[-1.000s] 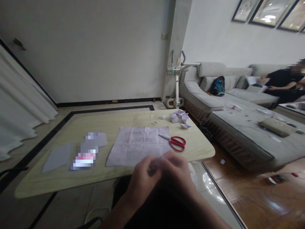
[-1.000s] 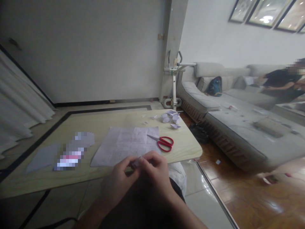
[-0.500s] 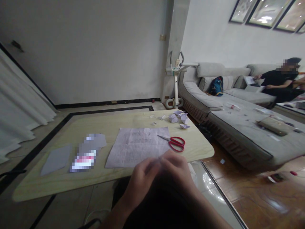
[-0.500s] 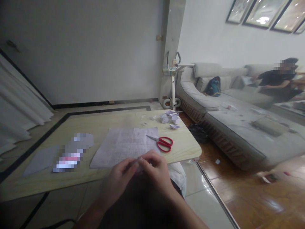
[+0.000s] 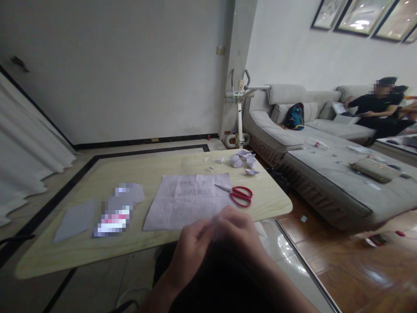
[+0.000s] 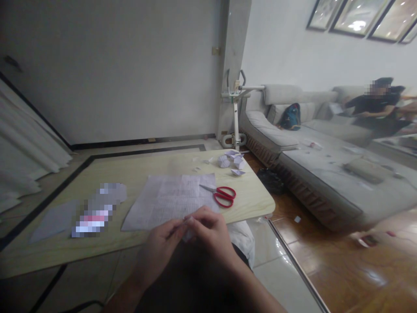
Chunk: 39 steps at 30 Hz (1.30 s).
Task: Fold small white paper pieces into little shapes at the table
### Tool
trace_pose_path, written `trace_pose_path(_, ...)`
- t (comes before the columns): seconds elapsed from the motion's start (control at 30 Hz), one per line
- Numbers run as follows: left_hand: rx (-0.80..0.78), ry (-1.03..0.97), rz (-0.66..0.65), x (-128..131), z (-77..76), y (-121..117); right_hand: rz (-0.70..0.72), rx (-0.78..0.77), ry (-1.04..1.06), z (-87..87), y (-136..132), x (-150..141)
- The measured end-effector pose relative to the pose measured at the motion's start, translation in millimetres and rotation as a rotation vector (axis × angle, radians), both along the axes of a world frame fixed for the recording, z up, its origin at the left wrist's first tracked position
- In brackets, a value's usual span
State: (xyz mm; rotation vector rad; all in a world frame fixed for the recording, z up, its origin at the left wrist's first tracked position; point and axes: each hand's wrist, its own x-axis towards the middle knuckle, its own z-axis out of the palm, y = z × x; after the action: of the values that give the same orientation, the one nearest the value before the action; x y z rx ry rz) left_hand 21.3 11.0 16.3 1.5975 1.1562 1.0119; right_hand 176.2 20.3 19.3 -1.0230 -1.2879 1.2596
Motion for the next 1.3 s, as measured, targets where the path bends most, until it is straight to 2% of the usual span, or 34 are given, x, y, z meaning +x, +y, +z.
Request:
trace_pose_path(0.9, 0.019, 0.079, 0.01, -1, -4.9, 0, -0.011, 0.08, -0.025, -11.0, 4, 3)
trace_pose_path(1.3, -0.02, -0.01, -0.012, -1, -4.8, 0, 0.0, 0.066, 0.003, -13.0, 6, 3)
